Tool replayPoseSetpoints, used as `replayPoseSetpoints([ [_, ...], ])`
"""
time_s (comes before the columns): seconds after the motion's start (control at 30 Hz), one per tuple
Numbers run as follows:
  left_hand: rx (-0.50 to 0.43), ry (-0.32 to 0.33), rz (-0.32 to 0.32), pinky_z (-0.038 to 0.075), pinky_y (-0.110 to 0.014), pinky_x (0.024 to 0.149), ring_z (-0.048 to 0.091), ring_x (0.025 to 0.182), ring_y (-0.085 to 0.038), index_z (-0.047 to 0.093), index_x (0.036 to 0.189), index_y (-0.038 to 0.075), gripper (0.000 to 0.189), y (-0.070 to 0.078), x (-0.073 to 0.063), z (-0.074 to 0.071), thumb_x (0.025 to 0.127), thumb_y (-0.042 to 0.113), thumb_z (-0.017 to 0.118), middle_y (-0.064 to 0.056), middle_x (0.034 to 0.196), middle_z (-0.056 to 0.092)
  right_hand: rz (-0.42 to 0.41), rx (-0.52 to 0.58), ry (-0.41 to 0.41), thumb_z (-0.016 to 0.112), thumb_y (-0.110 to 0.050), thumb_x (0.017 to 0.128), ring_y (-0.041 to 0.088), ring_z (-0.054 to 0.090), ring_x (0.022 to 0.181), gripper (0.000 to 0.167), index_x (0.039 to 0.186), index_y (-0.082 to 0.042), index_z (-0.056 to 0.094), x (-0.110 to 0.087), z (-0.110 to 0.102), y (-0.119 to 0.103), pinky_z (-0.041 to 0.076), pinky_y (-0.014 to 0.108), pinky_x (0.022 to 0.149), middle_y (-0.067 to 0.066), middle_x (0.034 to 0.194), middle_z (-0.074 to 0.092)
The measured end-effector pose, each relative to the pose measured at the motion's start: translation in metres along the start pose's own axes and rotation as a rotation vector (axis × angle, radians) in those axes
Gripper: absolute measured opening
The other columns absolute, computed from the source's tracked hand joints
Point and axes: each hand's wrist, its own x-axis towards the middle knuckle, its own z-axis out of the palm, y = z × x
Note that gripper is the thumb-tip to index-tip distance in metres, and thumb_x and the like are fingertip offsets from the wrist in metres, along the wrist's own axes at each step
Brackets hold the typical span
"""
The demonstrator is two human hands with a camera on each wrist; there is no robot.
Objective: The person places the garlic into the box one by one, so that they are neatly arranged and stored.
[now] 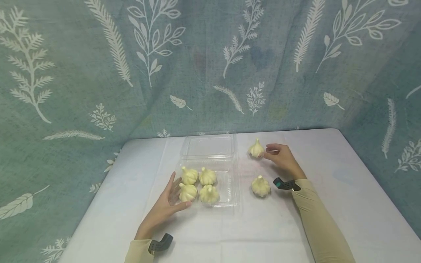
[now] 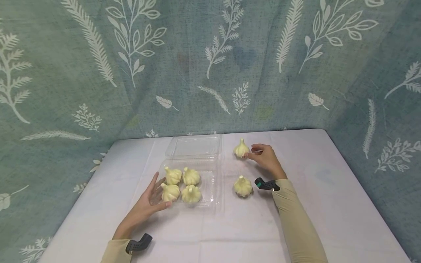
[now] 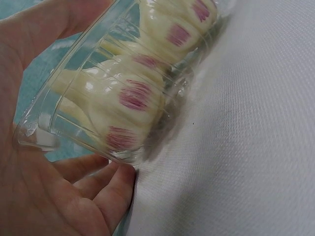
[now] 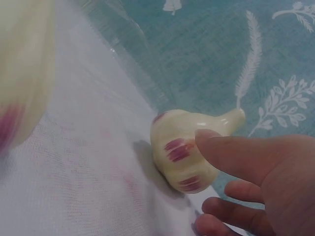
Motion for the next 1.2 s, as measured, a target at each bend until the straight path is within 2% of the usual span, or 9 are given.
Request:
replayPoseSetpoints([
  [0.33, 0.000, 0.001, -0.025, 0.025, -0.054, 0.128, 0.018, 0.159, -0.046, -0.009, 0.167, 0.028, 0.122, 0.0021, -0.0006, -0.0001, 0.087, 0.027, 0.083, -0.016, 0.175, 0.011, 0.004, -0.020, -0.009, 0.079, -0.034, 0.092, 0.044, 0.065, 0.124, 0.063, 0.140, 0.003, 0.060, 0.0023, 0.0060, -0.0009, 0.062, 0.049, 0.099, 0.027, 0.134, 0.067],
  [0.73, -0.009, -0.004, -0.011, 0.024, -0.054, 0.129, 0.017, 0.159, -0.046, -0.010, 0.167, 0.026, 0.122, -0.0011, 0.0005, -0.0007, 0.088, 0.025, 0.083, -0.018, 0.175, 0.011, 0.016, -0.072, -0.009, 0.079, -0.035, 0.092, 0.042, 0.067, 0.121, 0.064, 0.140, 0.002, 0.060, 0.0053, 0.0097, -0.0020, 0.064, 0.047, 0.095, 0.026, 0.134, 0.067],
  [1.2, 0.003, -0.001, -0.007, 0.025, -0.055, 0.129, 0.018, 0.159, -0.047, -0.010, 0.167, 0.025, 0.122, -0.0016, -0.0002, 0.0000, 0.088, 0.025, 0.083, -0.018, 0.175, 0.011, 0.022, -0.058, -0.011, 0.080, -0.036, 0.091, 0.040, 0.067, 0.120, 0.061, 0.136, 0.001, 0.063, 0.0047, 0.0096, -0.0018, 0.063, 0.044, 0.094, 0.024, 0.137, 0.066],
])
